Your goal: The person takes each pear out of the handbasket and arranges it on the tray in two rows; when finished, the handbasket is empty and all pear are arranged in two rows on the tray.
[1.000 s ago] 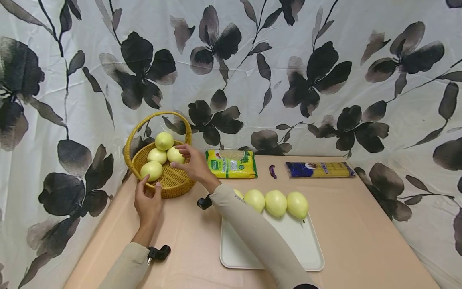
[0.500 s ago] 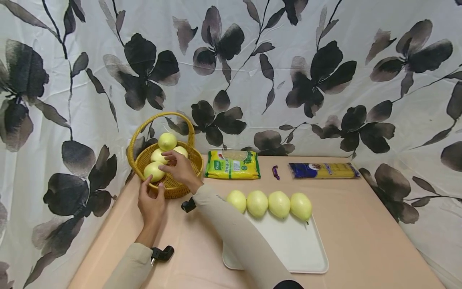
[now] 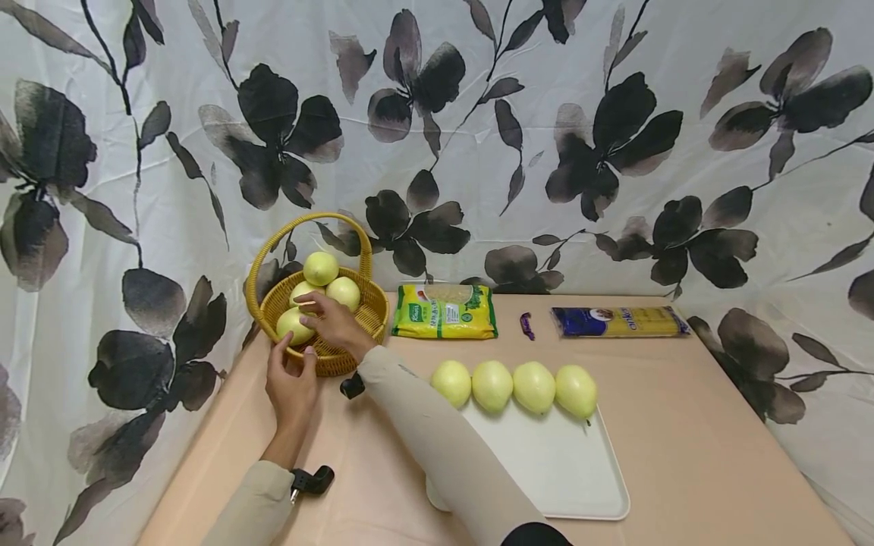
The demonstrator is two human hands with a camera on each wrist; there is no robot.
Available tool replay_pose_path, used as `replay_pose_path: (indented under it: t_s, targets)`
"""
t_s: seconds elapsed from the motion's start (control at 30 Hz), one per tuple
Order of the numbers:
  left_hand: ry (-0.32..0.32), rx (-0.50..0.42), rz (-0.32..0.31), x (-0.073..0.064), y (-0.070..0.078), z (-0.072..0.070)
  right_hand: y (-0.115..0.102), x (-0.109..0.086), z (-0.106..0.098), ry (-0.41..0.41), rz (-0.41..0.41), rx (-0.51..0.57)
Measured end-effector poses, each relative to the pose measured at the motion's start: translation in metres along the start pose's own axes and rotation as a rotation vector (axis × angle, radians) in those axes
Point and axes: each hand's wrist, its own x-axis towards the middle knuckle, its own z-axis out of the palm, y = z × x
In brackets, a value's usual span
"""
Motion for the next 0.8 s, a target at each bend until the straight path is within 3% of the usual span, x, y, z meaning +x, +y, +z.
replay_pose_path:
  t_s: [0.13, 0.23, 0.4, 0.47, 0.53, 0.7, 0.8]
  targets:
    - [-0.001, 0.006, -0.003, -0.0005, 0.0004, -0.0003, -0.0012, -0.001, 0.0, -0.029, -0.014, -0.029]
    - [0.0, 0.0, -0.003, -0.0009, 0.0008, -0.0002, -0.003, -0.0027, -0.0007, -0.005, -0.022, -0.062]
    - [0.001, -0.01, 0.0, -0.0008, -0.0002, -0.0002, -0.0039, -0.005, -0.0016, 0.205, 0.082, -0.11]
    - [0.003, -0.014, 0.003, -0.0006, -0.0004, -0.0003, -0.0031, -0.005, -0.002, 0.254, 0.092, -0.116]
    - [0.006, -0.015, 0.008, -0.0004, -0.0005, -0.0004, -0.0023, -0.0043, -0.0021, 0.23, 0.058, -0.138]
    - [0.007, -0.015, 0.007, -0.0007, 0.0, -0.0007, -0.0001, -0.0026, -0.0006, 0.04, -0.075, -0.237]
    - [0.0, -0.015, 0.006, -0.0005, 0.0002, -0.0009, -0.0001, -0.0025, 0.0007, 0.036, -0.073, -0.265]
